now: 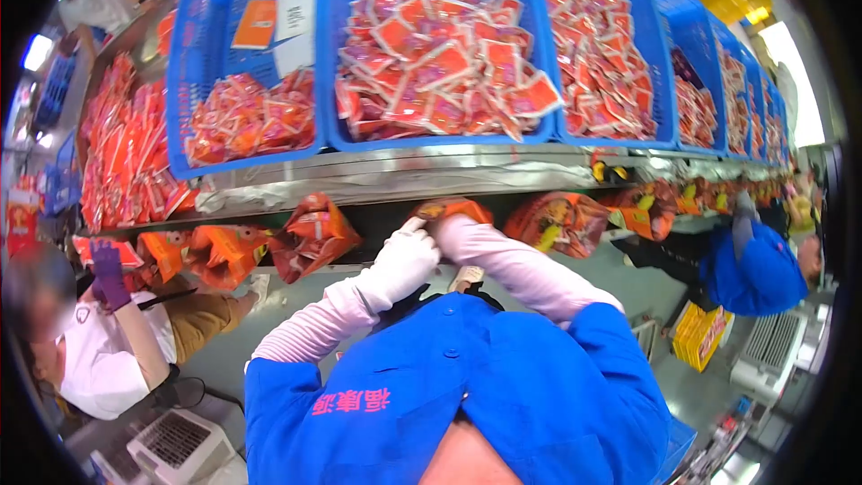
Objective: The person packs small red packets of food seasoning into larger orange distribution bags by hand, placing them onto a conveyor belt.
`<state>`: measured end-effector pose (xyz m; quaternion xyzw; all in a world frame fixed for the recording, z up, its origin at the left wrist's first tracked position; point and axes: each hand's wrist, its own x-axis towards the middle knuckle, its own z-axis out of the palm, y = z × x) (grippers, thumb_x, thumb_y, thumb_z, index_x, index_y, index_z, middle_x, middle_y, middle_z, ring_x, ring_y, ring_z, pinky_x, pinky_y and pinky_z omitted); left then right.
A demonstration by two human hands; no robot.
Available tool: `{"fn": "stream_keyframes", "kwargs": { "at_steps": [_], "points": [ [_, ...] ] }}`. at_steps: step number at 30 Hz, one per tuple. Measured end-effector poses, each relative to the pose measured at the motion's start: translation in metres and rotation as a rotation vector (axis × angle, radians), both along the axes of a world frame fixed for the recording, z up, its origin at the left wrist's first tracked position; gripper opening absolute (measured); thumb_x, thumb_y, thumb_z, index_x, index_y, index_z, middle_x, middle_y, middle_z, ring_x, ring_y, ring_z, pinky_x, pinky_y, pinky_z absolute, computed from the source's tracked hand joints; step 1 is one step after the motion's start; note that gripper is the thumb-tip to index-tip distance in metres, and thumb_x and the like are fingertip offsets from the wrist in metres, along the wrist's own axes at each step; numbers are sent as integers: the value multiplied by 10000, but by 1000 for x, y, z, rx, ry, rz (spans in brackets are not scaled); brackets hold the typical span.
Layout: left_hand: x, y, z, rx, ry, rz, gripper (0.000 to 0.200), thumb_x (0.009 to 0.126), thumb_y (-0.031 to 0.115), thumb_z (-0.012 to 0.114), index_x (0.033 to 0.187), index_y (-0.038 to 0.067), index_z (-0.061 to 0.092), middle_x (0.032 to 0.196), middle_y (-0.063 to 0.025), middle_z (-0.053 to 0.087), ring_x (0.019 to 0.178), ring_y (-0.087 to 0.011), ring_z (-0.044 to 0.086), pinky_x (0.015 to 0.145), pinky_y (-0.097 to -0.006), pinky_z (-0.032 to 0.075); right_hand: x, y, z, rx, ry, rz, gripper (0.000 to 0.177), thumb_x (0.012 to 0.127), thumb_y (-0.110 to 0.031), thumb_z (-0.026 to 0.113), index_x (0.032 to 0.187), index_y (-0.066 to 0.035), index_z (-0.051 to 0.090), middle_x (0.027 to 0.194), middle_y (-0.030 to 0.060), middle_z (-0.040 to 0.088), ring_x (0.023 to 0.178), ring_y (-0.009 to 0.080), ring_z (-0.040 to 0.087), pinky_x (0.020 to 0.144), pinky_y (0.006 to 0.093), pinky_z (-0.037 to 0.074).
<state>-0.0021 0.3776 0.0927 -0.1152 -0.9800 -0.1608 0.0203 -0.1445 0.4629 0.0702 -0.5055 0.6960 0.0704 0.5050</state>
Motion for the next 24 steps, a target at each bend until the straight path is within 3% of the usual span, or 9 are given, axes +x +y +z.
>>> {"fn": "stream_keyframes", "kwargs": {
  "at_steps": [3, 6, 8, 10, 13, 14, 17, 20, 24],
  "points": [
    [6, -71, 47, 386, 176, 191, 95, 697, 145, 756, 750, 122, 681, 754, -63, 635, 781, -271, 631, 841, -418, 480, -30, -22, 101, -314, 281, 33, 168, 801, -147, 628, 925, -102, 732, 909, 176, 710, 926, 318, 699, 845, 447, 540],
    [7, -187, 34, -35, 356, 800, 185, 757, 155, 742, 923, 94, 685, 859, -77, 676, 874, -301, 649, 841, -417, 479, -84, -50, 119, -696, 800, -79, 226, 843, -92, 592, 1033, -146, 701, 1077, 123, 663, 1022, 310, 639, 892, 397, 528],
    [-4, -260, -18, -420, 205, 1062, 236, 825, 265, 706, 981, 88, 710, 954, -79, 688, 973, -287, 634, 861, -437, 457, -146, -61, 49, -721, 937, 45, 201, 858, -162, 611, 1041, -142, 693, 1082, 110, 659, 1056, 280, 632, 851, 402, 542],
    [-18, -291, -39, -598, 38, 969, 340, 821, 314, 713, 1081, 94, 714, 1085, -63, 690, 1108, -298, 599, 930, -460, 436, -160, -74, 25, -435, 932, 39, 188, 820, -97, 630, 994, -125, 698, 1046, 70, 669, 1007, 281, 646, 860, 420, 544],
    [-20, -335, -87, -633, -177, 963, 261, 791, 242, 685, 1013, 112, 729, 983, -90, 705, 965, -308, 654, 830, -432, 497, -147, -58, 58, -938, 1136, -16, 146, 742, -126, 721, 877, -118, 665, 894, 65, 670, 864, 273, 659, 784, 418, 540],
    [-24, -334, -69, -586, -213, 931, 235, 788, 205, 664, 989, 104, 731, 944, -101, 707, 911, -308, 669, 790, -424, 516, -138, -48, 91, -1054, 1016, -89, 133, 767, -112, 698, 894, -125, 660, 814, 60, 649, 869, 279, 657, 738, 412, 511],
    [-9, -304, -31, 159, 633, 709, 128, 855, 43, 620, 979, 11, 633, 824, -111, 663, 731, -263, 653, 710, -408, 526, -130, 23, 137, -968, 211, -820, 134, 885, -117, 716, 972, -47, 642, 899, 35, 701, 807, 159, 621, 738, 299, 477],
    [-9, -192, 55, 751, 307, 697, 68, 1009, 65, 556, 999, 19, 605, 829, -50, 641, 714, -93, 563, 657, -259, 467, -114, 97, 155, -1046, -186, -1111, 226, 920, -147, 716, 1075, -14, 620, 963, 43, 706, 824, 78, 619, 728, 257, 486],
    [-44, -14, 85, 911, 354, 44, 212, 718, -90, 688, 838, 64, 607, 1019, -102, 719, 931, -270, 703, 809, -352, 574, -84, 146, 146, -1141, -455, -1328, 219, 901, -140, 748, 1047, -32, 627, 921, 50, 689, 832, 121, 671, 753, 284, 547]
  ]
}}
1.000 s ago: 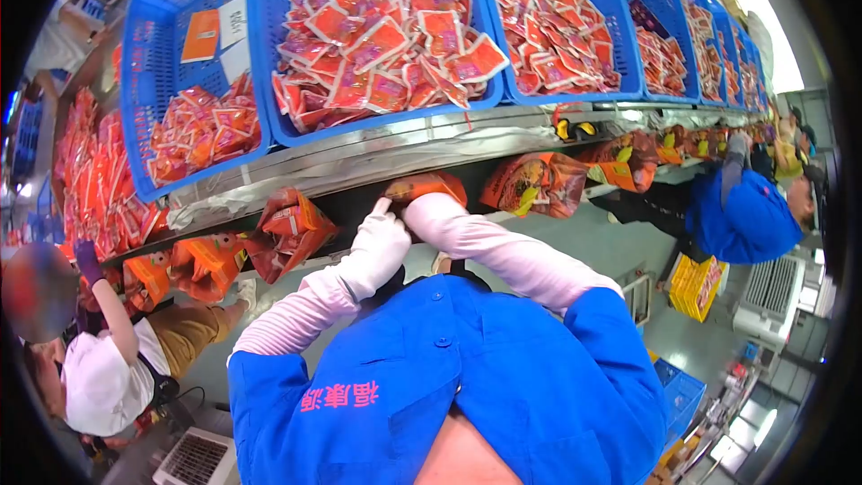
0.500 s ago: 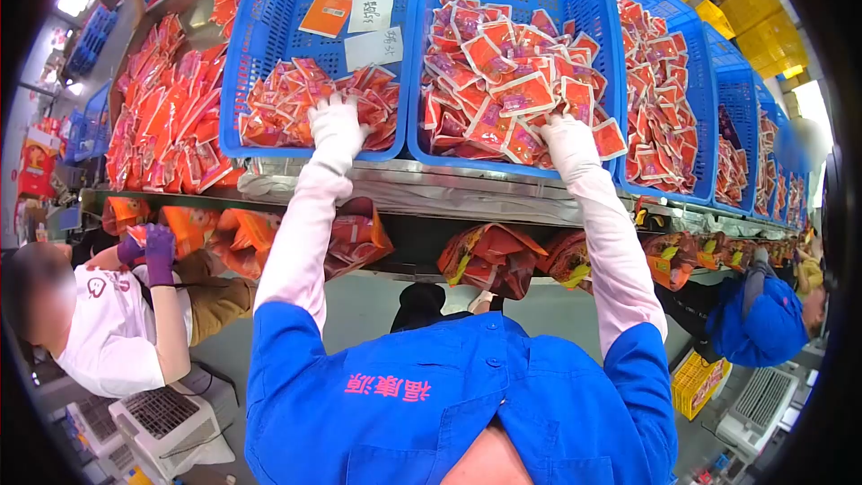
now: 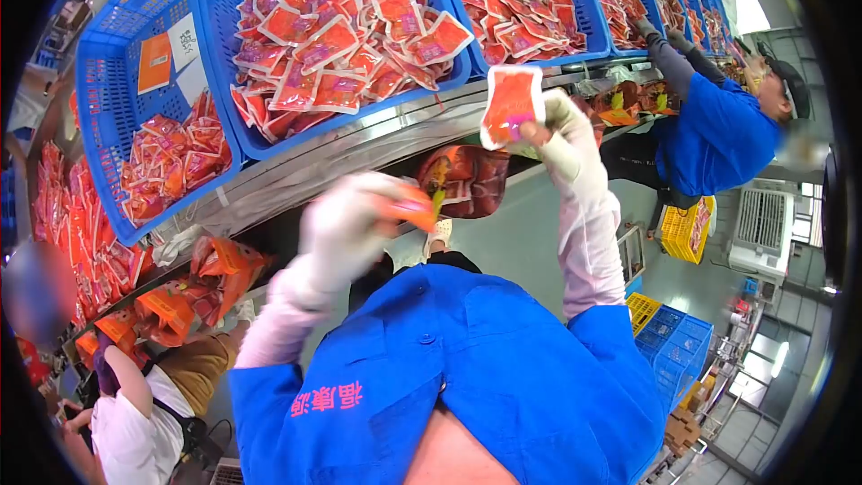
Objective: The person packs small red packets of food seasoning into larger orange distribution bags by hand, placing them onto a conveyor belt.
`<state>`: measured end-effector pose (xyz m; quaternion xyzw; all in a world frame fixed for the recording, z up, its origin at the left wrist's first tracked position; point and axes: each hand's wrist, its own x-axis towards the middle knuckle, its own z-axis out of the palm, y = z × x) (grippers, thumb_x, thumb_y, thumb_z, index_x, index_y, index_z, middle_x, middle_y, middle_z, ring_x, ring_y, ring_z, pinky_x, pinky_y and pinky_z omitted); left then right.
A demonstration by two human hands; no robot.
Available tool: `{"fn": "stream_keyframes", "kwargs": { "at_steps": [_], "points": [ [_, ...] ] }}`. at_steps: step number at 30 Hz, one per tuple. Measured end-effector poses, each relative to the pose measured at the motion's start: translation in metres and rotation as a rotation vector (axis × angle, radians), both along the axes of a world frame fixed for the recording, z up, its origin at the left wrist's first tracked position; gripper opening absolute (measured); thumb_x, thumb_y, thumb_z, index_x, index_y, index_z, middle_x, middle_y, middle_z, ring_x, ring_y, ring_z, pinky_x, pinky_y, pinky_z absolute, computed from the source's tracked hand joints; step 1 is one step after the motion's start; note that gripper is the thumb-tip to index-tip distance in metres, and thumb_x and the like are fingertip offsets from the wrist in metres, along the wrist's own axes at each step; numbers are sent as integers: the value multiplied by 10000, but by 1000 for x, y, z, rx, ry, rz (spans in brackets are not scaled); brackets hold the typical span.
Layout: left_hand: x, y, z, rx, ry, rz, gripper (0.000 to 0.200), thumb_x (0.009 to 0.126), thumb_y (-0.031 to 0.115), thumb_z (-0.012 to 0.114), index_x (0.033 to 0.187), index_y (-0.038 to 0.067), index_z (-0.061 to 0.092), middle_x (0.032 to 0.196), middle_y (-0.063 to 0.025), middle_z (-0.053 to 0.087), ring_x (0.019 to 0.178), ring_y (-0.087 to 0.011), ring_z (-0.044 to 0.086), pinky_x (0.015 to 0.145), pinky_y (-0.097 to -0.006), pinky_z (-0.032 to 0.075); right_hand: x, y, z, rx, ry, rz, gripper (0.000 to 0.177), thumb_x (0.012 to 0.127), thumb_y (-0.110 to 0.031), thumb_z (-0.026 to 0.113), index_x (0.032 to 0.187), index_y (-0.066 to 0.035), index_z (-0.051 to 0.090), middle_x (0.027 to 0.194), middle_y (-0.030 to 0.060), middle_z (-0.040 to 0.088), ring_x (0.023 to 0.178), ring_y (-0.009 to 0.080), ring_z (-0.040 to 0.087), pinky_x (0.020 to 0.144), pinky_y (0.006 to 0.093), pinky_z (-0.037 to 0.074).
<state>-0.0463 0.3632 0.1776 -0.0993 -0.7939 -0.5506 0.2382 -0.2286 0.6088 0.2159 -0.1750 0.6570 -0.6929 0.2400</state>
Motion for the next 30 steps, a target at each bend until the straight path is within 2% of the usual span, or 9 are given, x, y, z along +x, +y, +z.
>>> {"fn": "stream_keyframes", "kwargs": {
  "at_steps": [4, 7, 10, 16, 18, 20, 22, 26, 30],
  "points": [
    [-30, 95, -75, -684, -125, -133, 274, 724, 226, 720, 944, 78, 652, 1049, -78, 628, 991, -285, 595, 952, -389, 474, 18, 11, -34, 212, -186, 213, 197, 898, -149, 756, 1022, -49, 640, 920, 23, 675, 816, 93, 654, 722, 272, 542],
    [-5, 73, -78, -815, -456, -125, 618, 625, 403, 860, 1082, 41, 653, 1215, -139, 585, 1122, -337, 575, 1038, -488, 408, 28, 3, -68, 651, 527, 585, 183, 836, -133, 731, 977, -59, 642, 902, 92, 685, 817, 202, 691, 744, 351, 554],
    [12, 55, -96, -1027, -258, -107, 184, 717, 191, 692, 835, 49, 692, 845, -92, 658, 982, -285, 641, 1071, -511, 412, 52, -26, -107, 1059, 906, 1052, 179, 869, -168, 602, 1010, -95, 686, 960, 122, 713, 912, 321, 697, 787, 430, 549],
    [26, 24, -91, -946, -177, 65, 69, 693, 130, 618, 714, 91, 671, 697, -27, 610, 911, -217, 642, 1106, -545, 400, 73, -105, -217, 1270, 918, 1286, 250, 893, -242, 592, 1048, -125, 750, 1095, 141, 730, 1038, 312, 699, 900, 414, 545],
    [43, 11, -87, -1012, -242, 58, 70, 697, 134, 620, 717, 96, 675, 709, -29, 623, 925, -212, 642, 1104, -562, 396, 75, -127, -208, 1535, 294, 1038, 306, 948, -284, 526, 1074, -111, 744, 1100, 177, 713, 1033, 328, 693, 921, 407, 533],
    [53, 0, -92, -1002, -243, 98, 73, 699, 143, 622, 720, 100, 677, 721, -33, 634, 930, -211, 644, 1109, -567, 386, 75, -102, -143, 1098, 812, 1170, 347, 962, -315, 495, 1086, -107, 743, 1080, 150, 718, 1032, 328, 687, 925, 420, 526],
    [57, -9, -93, -938, -185, 123, 74, 705, 143, 618, 717, 103, 679, 719, -36, 633, 918, -211, 644, 1111, -562, 383, 92, -119, -147, 1314, 604, 1190, 300, 938, -273, 531, 1084, -119, 742, 1052, 144, 721, 1033, 323, 685, 907, 421, 529],
    [64, -14, -104, -930, -218, 58, 43, 687, 142, 614, 660, 114, 596, 650, -27, 547, 791, -204, 603, 1101, -554, 398, 103, -117, -284, 1023, 440, 1006, 274, 891, -267, 592, 1070, -118, 737, 1068, 151, 723, 1013, 321, 688, 906, 430, 525],
    [70, -79, -72, -619, -151, 99, 195, 637, 192, 758, 798, 150, 656, 839, -3, 640, 938, -214, 632, 1009, -508, 434, 99, -171, -183, 1057, 586, 1229, 227, 849, -172, 630, 1021, -79, 744, 1044, 154, 725, 1024, 317, 684, 896, 434, 537]
  ]
}}
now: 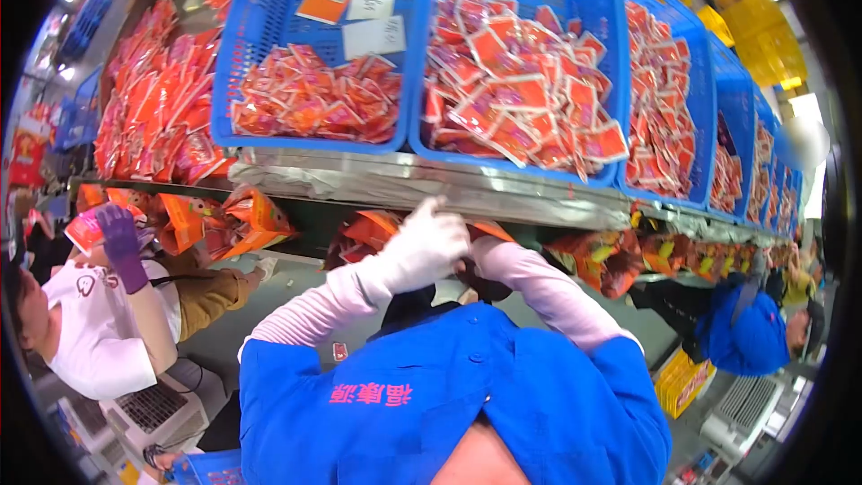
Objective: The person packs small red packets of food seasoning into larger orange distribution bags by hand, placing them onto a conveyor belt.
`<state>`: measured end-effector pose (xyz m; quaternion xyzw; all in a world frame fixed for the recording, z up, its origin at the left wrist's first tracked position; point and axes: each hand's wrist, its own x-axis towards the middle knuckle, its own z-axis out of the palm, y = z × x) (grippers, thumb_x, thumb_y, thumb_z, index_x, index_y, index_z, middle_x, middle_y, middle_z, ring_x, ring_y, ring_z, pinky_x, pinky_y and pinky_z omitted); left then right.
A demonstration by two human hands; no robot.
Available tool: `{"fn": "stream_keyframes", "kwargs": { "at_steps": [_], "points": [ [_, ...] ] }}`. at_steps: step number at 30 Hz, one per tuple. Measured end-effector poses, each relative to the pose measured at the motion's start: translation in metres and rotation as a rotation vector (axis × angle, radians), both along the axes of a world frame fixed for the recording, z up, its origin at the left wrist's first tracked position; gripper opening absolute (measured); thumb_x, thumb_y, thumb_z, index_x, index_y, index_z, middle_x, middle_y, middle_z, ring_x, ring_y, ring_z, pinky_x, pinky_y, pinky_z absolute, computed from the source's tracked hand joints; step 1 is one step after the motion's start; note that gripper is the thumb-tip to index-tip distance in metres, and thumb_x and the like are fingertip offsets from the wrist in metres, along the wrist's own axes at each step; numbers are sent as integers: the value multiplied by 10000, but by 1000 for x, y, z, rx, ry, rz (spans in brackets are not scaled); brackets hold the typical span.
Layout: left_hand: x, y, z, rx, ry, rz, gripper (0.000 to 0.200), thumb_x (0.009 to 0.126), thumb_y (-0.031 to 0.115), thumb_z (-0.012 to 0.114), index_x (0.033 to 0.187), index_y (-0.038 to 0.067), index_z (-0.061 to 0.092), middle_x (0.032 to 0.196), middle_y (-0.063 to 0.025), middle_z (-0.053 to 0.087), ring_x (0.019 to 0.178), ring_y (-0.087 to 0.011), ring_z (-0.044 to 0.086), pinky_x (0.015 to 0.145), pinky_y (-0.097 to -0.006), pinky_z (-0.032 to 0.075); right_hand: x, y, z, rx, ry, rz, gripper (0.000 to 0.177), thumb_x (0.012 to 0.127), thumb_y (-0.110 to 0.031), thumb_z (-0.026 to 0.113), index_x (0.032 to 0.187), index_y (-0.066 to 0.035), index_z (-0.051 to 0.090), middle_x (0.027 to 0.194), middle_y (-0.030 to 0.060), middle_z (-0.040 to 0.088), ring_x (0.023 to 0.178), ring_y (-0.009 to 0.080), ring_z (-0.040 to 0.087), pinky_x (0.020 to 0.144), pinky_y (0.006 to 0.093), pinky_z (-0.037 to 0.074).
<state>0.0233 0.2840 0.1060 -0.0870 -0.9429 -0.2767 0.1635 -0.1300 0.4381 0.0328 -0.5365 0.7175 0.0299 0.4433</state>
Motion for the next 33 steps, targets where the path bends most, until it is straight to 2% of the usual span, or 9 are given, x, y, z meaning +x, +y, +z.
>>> {"fn": "stream_keyframes", "kwargs": {
  "at_steps": [3, 6, 9, 13, 17, 20, 24, 28, 33],
  "points": [
    [-8, -111, 12, -157, 210, 540, 171, 695, 108, 741, 843, 115, 654, 850, -66, 657, 877, -289, 636, 838, -448, 450, -35, -43, 121, -219, 15, -163, 272, 836, -136, 656, 1096, -71, 702, 1031, 171, 717, 974, 336, 688, 858, 433, 545],
    [-20, -208, -36, -529, -514, 995, 428, 785, 465, 767, 995, 105, 669, 1081, -104, 687, 1024, -295, 647, 866, -481, 472, -84, -68, 108, -600, 642, -376, 339, 854, -183, 675, 1173, -76, 636, 1035, 214, 698, 952, 356, 695, 841, 448, 554],
    [-36, -252, -98, -549, -918, 849, 245, 867, 309, 643, 1004, 148, 766, 1101, -75, 725, 1055, -308, 664, 877, -473, 484, -122, -94, 37, -432, 549, -378, 333, 830, -188, 699, 1134, -64, 642, 1015, 236, 695, 943, 378, 687, 849, 469, 551],
    [-28, -216, -43, -570, -61, 827, 191, 816, 90, 654, 994, 74, 723, 1063, -101, 694, 979, -345, 632, 865, -472, 493, -143, -56, 77, -513, 438, -382, 183, 811, -111, 643, 976, -56, 699, 874, 195, 695, 853, 376, 683, 775, 447, 531],
    [-44, -99, 29, 957, -39, 476, 161, 975, -31, 495, 1056, 9, 628, 1001, -88, 693, 903, -116, 657, 798, -265, 526, -140, 38, 157, -627, -42, -921, 295, 887, -98, 619, 1175, -70, 673, 806, 65, 680, 722, 123, 639, 702, 318, 513],
    [-73, 36, 76, 787, -130, 119, 185, 893, -87, 617, 1031, 30, 657, 1073, -101, 708, 915, -177, 678, 826, -310, 550, -135, 102, 169, -829, -388, -1186, 348, 918, -122, 645, 1260, -61, 645, 945, -6, 697, 825, 99, 633, 753, 283, 512],
    [-118, 154, 27, 347, -59, -344, 210, 850, 4, 644, 1059, 26, 649, 1075, -128, 679, 1037, -291, 662, 926, -421, 531, -112, 153, 185, -772, -339, -908, 356, 918, -121, 650, 1268, -61, 647, 1038, 21, 721, 926, 134, 659, 845, 299, 520],
    [-109, 159, -17, -222, -315, -136, 654, 549, 339, 825, 1082, 7, 644, 1073, -184, 657, 1117, -353, 594, 1079, -454, 407, -85, 166, 130, -426, -6, -443, 329, 864, -104, 624, 1184, -66, 687, 1023, 178, 726, 929, 355, 700, 833, 391, 550],
    [-84, 132, -25, -264, -155, -223, 99, 670, 97, 600, 622, 70, 682, 625, -86, 613, 697, -237, 625, 1094, -454, 411, -45, 116, -38, 157, 161, -283, 222, 863, -243, 598, 923, -141, 786, 937, 140, 745, 887, 308, 719, 785, 422, 562]
  ]
}}
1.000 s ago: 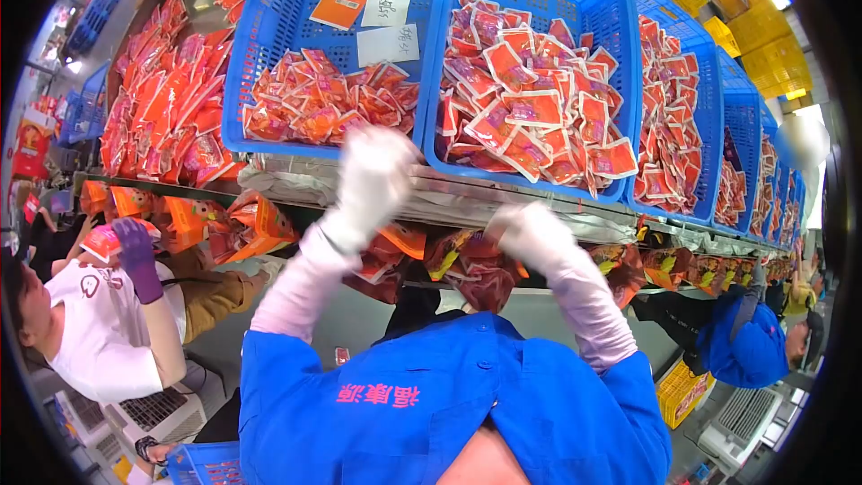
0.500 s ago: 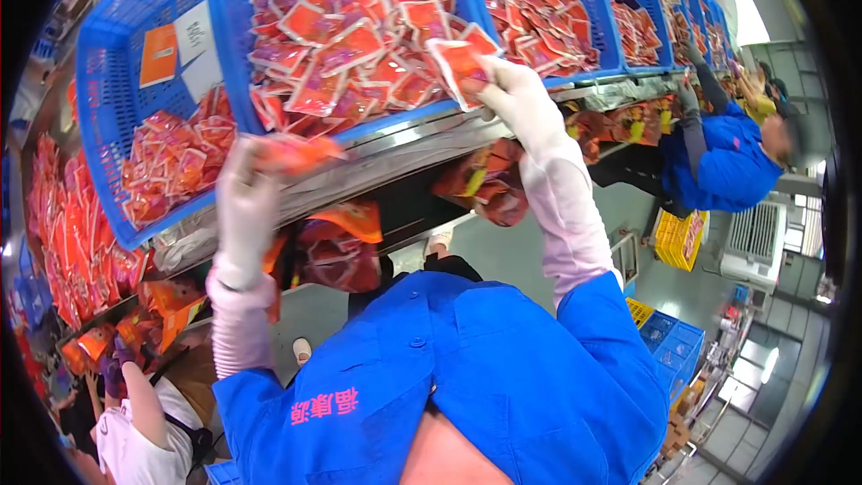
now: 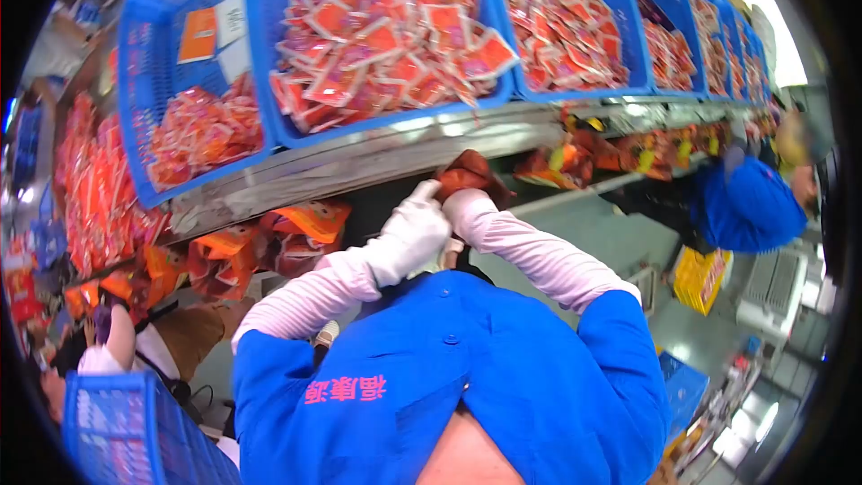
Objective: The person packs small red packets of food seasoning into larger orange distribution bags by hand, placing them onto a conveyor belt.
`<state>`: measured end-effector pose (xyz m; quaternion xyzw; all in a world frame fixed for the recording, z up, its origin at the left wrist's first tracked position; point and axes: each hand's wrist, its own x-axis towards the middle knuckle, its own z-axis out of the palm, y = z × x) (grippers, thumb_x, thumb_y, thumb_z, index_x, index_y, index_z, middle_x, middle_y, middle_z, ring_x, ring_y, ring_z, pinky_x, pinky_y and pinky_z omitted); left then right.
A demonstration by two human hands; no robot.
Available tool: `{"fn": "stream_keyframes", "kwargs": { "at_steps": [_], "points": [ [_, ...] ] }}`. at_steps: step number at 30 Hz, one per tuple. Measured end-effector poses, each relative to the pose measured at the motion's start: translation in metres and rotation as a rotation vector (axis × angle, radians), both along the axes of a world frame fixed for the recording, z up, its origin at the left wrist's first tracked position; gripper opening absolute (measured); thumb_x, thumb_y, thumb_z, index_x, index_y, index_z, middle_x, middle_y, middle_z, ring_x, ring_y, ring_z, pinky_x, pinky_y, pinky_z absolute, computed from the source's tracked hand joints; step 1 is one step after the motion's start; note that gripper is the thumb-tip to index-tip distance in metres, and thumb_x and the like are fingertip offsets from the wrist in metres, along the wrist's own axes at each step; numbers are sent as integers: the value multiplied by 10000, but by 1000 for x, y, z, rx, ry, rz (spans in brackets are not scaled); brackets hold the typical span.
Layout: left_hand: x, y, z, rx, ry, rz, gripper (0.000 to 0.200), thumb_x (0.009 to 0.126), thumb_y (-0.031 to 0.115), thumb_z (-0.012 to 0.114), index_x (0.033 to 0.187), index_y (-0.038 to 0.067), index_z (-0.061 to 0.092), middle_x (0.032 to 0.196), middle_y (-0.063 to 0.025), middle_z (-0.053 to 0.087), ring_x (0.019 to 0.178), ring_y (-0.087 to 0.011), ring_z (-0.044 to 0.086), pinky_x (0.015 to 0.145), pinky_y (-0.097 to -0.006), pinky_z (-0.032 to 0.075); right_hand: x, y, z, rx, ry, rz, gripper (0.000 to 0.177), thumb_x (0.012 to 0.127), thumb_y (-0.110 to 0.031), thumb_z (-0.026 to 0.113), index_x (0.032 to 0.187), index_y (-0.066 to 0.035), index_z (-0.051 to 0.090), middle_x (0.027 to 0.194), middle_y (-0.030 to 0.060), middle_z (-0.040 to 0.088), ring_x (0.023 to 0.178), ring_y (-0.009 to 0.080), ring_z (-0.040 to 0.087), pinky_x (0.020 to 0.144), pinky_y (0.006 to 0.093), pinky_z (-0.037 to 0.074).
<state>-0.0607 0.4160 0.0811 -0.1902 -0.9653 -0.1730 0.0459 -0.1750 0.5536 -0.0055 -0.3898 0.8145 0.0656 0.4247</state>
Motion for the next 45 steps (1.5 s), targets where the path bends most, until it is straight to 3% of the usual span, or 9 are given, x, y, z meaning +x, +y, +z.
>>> {"fn": "stream_keyframes", "kwargs": {
  "at_steps": [6, 13, 17, 22, 26, 29, 33, 43, 45],
  "points": [
    [22, -48, 28, 373, 118, 49, 213, 628, 195, 769, 807, 139, 667, 847, -42, 655, 865, -245, 641, 986, -421, 462, 1, -59, 31, 91, -29, 312, 235, 830, -249, 680, 1000, -106, 755, 1041, 149, 735, 997, 299, 707, 856, 413, 557],
    [35, -301, -6, -319, 83, 1288, 384, 777, 259, 780, 1094, 81, 659, 1150, -140, 662, 1030, -339, 653, 910, -451, 485, -50, -204, 153, -870, 353, 231, 481, 831, -159, 729, 1289, -126, 588, 1149, 185, 652, 1070, 369, 634, 919, 438, 527],
    [18, -362, -74, -194, -495, 1255, 311, 864, 292, 655, 1137, 149, 700, 1092, -162, 720, 1022, -352, 694, 853, -485, 540, -75, -273, 26, -633, 604, 143, 220, 783, -137, 706, 992, -71, 690, 1084, 190, 661, 1026, 371, 652, 880, 442, 537],
    [40, -348, -47, -11, -235, 1130, 264, 846, 163, 698, 1106, 124, 682, 1202, -177, 643, 1174, -348, 594, 940, -461, 506, -78, -222, 99, -964, 388, -114, 198, 764, -142, 693, 942, -56, 706, 1200, 162, 658, 1057, 389, 634, 944, 438, 512],
    [10, -336, -48, -100, -341, 1082, 237, 842, 238, 717, 1058, 145, 688, 1208, -108, 632, 1223, -320, 568, 970, -466, 507, -75, -161, 165, -1110, -369, -603, 277, 944, -196, 664, 1141, -2, 665, 876, 0, 681, 813, 57, 551, 755, 263, 457],
    [-9, -360, -96, -185, -274, 1181, 250, 830, 307, 716, 1031, 159, 733, 1203, -85, 649, 1221, -311, 576, 991, -457, 497, -97, -105, 157, -1271, -421, -691, 240, 916, -167, 690, 1115, -34, 682, 916, -15, 678, 794, 58, 571, 699, 243, 464],
    [29, -309, -29, 409, 366, 983, 229, 887, 83, 622, 1095, 2, 675, 1227, -172, 669, 1132, -281, 624, 1008, -380, 468, -122, -6, 158, -1421, -818, -1015, 339, 871, -158, 767, 1154, -36, 625, 1045, 64, 709, 869, 164, 694, 787, 328, 585],
    [-12, -1, 71, 1857, 61, 455, 202, 985, 221, 639, 992, 68, 507, 960, -90, 646, 860, -169, 632, 726, -337, 549, -114, 88, 174, -1406, -587, -1137, 479, 833, -97, 778, 1260, -12, 579, 1093, 52, 685, 915, 108, 642, 862, 275, 504],
    [-28, 14, 70, 1414, -75, 613, 246, 945, 222, 692, 990, 71, 504, 861, -83, 628, 782, -211, 652, 667, -348, 538, -103, 77, 188, -1422, -622, -1112, 434, 834, -106, 781, 1225, -10, 618, 1063, 25, 692, 906, 86, 627, 851, 250, 486]
  ]
}}
